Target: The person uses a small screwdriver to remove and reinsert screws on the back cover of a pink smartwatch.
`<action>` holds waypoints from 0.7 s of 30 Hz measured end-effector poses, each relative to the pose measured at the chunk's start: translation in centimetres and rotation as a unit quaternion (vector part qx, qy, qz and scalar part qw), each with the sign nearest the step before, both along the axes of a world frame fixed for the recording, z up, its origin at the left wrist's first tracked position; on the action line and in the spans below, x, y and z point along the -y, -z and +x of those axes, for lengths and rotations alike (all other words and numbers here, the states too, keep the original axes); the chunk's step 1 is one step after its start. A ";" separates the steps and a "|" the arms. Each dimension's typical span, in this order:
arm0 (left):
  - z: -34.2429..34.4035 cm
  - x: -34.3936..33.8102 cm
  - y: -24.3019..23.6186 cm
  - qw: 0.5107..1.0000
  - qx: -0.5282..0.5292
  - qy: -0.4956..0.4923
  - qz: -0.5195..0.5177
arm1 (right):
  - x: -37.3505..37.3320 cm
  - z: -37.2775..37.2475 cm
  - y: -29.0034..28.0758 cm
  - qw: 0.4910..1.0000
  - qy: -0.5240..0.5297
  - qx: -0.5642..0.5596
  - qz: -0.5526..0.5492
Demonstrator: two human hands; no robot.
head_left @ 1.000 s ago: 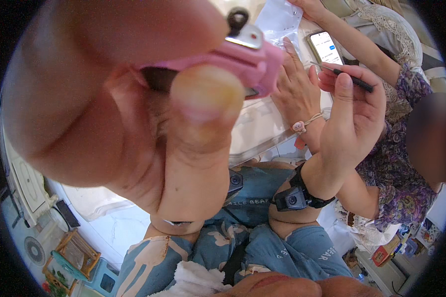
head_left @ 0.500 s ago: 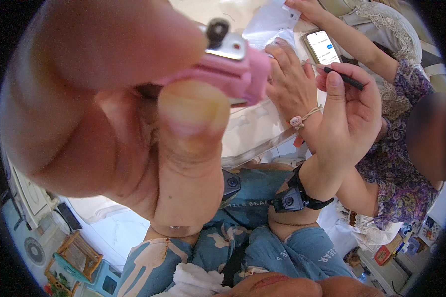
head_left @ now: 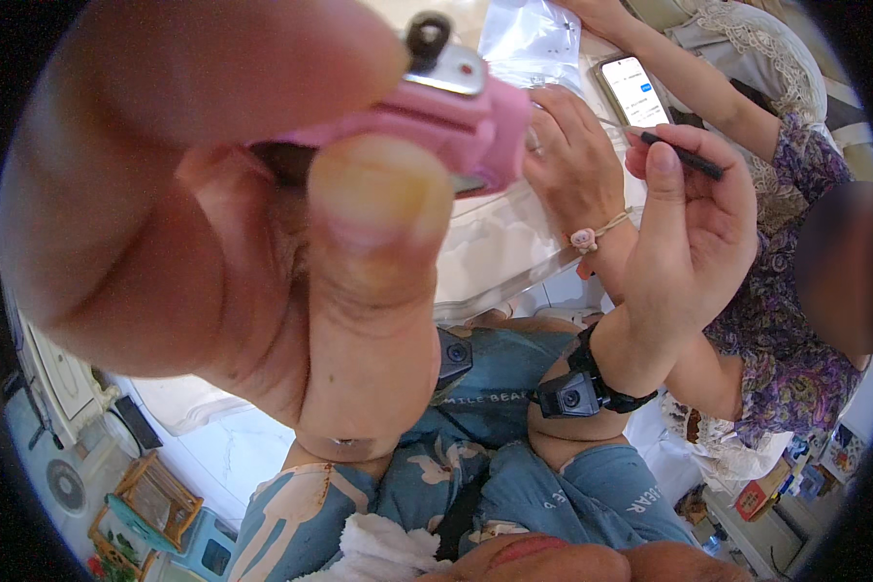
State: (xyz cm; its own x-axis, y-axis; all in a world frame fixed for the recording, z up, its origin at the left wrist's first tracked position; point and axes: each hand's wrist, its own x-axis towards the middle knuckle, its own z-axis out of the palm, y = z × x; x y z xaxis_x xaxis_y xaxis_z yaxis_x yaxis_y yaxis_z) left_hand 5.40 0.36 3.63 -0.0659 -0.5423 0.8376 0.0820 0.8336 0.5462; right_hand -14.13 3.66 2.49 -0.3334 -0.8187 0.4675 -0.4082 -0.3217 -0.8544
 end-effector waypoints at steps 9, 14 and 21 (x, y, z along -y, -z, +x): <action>0.1 -0.7 -0.2 0.999 -0.030 -0.003 0.021 | 0.2 0.1 0.2 0.999 -0.039 -0.022 0.005; 0.0 -0.8 0.0 0.999 -0.039 -0.011 0.027 | 0.7 0.0 0.6 0.999 -0.038 -0.009 0.004; -0.4 -1.2 -0.4 0.996 -0.074 -0.018 0.040 | 0.7 0.7 0.2 0.999 -0.035 0.004 0.020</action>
State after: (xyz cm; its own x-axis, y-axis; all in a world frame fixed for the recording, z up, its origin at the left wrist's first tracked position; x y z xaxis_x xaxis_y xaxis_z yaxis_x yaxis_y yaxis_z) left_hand 5.05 1.61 4.04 0.0758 -0.6077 0.7905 0.1386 0.7915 0.5952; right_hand -13.47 2.94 2.28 -0.2779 -0.8579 0.4321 -0.3782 -0.3158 -0.8702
